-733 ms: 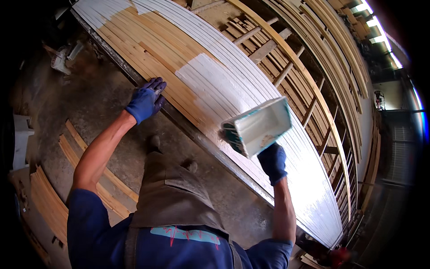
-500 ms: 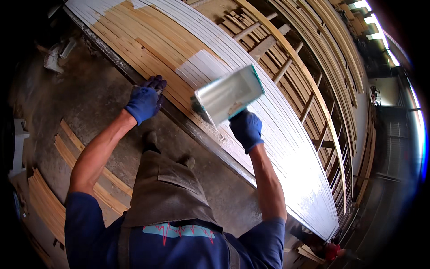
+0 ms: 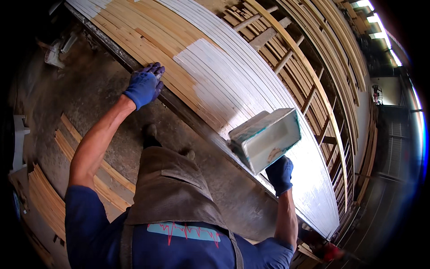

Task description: The person arranges thin wooden planks on a curved jig, then uses a trowel to spread a white adhesive over the planks. They continue applying the adhesive along the length of the planks and later use a caulking gun to apply adhesive into the gaps between the planks.

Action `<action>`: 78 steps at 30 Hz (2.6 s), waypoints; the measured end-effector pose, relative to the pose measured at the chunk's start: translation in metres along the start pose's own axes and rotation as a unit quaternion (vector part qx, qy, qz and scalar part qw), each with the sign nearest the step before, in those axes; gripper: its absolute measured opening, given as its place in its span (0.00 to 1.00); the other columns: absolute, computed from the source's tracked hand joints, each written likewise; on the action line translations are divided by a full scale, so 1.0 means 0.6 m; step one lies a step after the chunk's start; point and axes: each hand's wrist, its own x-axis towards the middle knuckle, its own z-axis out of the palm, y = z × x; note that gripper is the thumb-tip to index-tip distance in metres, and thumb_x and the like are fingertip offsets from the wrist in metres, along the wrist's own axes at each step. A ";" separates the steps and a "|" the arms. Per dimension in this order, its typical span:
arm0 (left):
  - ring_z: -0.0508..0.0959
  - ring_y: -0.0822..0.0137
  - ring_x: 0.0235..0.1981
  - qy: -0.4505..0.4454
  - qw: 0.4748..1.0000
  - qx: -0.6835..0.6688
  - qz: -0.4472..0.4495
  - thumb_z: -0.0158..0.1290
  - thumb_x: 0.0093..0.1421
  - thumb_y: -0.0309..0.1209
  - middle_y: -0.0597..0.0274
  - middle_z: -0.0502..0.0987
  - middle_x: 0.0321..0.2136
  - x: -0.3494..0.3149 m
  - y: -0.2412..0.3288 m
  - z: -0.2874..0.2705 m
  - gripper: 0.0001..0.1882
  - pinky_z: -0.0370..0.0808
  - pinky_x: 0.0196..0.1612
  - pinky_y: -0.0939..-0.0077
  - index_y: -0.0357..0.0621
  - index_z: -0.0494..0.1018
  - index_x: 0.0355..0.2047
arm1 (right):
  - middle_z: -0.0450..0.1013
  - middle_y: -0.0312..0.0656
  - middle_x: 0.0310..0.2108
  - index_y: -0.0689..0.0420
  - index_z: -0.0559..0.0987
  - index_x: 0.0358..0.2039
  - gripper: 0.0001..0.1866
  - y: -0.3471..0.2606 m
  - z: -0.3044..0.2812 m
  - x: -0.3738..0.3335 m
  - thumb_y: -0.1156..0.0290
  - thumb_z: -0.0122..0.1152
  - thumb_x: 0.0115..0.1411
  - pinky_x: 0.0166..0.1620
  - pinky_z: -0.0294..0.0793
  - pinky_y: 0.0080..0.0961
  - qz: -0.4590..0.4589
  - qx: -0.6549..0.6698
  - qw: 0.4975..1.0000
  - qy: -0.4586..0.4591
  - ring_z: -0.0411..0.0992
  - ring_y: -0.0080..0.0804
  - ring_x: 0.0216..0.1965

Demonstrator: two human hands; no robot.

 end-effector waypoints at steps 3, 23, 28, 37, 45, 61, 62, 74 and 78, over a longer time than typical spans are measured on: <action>0.68 0.58 0.57 0.001 1.000 -0.009 -0.007 0.49 0.57 0.40 0.54 0.69 0.55 -0.001 0.005 -0.004 0.25 0.67 0.55 0.61 0.46 0.68 0.55 | 0.73 0.39 0.20 0.51 0.74 0.23 0.03 -0.056 0.003 0.010 0.72 0.60 0.48 0.27 0.73 0.31 0.029 0.037 0.998 -0.048 0.75 0.40 0.23; 0.75 0.57 0.47 0.051 0.970 -0.236 -0.001 0.52 0.55 0.29 0.54 0.76 0.45 0.003 -0.045 -0.022 0.18 0.73 0.51 0.67 0.46 0.74 0.47 | 0.75 0.45 0.24 0.56 0.76 0.25 0.02 -0.092 0.007 0.108 0.75 0.60 0.49 0.31 0.74 0.30 -0.023 0.108 0.994 -0.005 0.76 0.45 0.28; 0.77 0.55 0.44 -0.067 0.818 -0.559 -0.119 0.51 0.57 0.28 0.52 0.77 0.43 0.012 -0.086 -0.019 0.17 0.74 0.48 0.68 0.43 0.72 0.48 | 0.75 0.47 0.22 0.53 0.78 0.25 0.04 -0.184 0.105 0.203 0.69 0.56 0.51 0.27 0.72 0.39 -0.067 -0.040 0.990 -0.116 0.74 0.49 0.24; 0.80 0.53 0.33 0.292 0.745 -0.536 -0.269 0.49 0.60 0.27 0.46 0.77 0.39 -0.226 -0.424 0.077 0.18 0.76 0.35 0.68 0.39 0.68 0.51 | 0.74 0.51 0.20 0.54 0.76 0.26 0.06 -0.523 0.210 0.551 0.68 0.54 0.54 0.26 0.71 0.45 -0.174 0.005 0.981 -0.088 0.73 0.53 0.24; 0.76 0.47 0.35 -0.084 0.902 -0.284 -0.315 0.43 0.60 0.36 0.44 0.76 0.32 -0.643 -0.395 0.329 0.13 0.73 0.38 0.54 0.42 0.73 0.29 | 0.75 0.57 0.36 0.57 0.78 0.38 0.14 -0.922 0.331 1.018 0.64 0.52 0.55 0.42 0.73 0.45 -0.240 0.014 0.967 -0.081 0.74 0.53 0.41; 0.75 0.71 0.20 -0.175 0.438 -0.654 -0.592 0.50 0.60 0.30 0.59 0.79 0.27 -0.642 -0.431 0.306 0.10 0.64 0.18 0.81 0.45 0.74 0.42 | 0.76 0.46 0.28 0.54 0.78 0.36 0.19 -0.608 0.198 0.784 0.54 0.44 0.64 0.30 0.73 0.34 -0.057 -0.018 0.969 -0.240 0.73 0.36 0.25; 0.75 0.70 0.20 -0.199 0.447 -0.652 -0.579 0.50 0.60 0.30 0.59 0.79 0.27 -0.610 -0.433 0.304 0.10 0.64 0.18 0.81 0.45 0.74 0.42 | 0.75 0.46 0.25 0.55 0.78 0.34 0.17 -0.512 0.197 0.717 0.56 0.46 0.63 0.26 0.71 0.35 -0.071 0.009 0.983 -0.167 0.72 0.34 0.22; 0.76 0.67 0.20 -0.270 0.384 -0.651 -0.597 0.50 0.61 0.34 0.58 0.79 0.26 -0.473 -0.388 0.272 0.10 0.68 0.21 0.77 0.46 0.74 0.41 | 0.75 0.45 0.21 0.52 0.78 0.25 0.05 -0.086 0.016 0.257 0.66 0.58 0.52 0.28 0.72 0.37 0.132 -0.080 0.981 -0.121 0.75 0.47 0.24; 0.67 0.65 0.18 -0.296 0.273 -0.660 -0.635 0.44 0.63 0.36 0.62 0.67 0.18 -0.551 -0.408 0.285 0.07 0.61 0.19 0.72 0.51 0.67 0.29 | 0.75 0.46 0.21 0.53 0.79 0.25 0.06 -0.026 0.055 0.281 0.66 0.56 0.52 0.27 0.72 0.38 0.137 -0.138 0.974 -0.118 0.75 0.47 0.24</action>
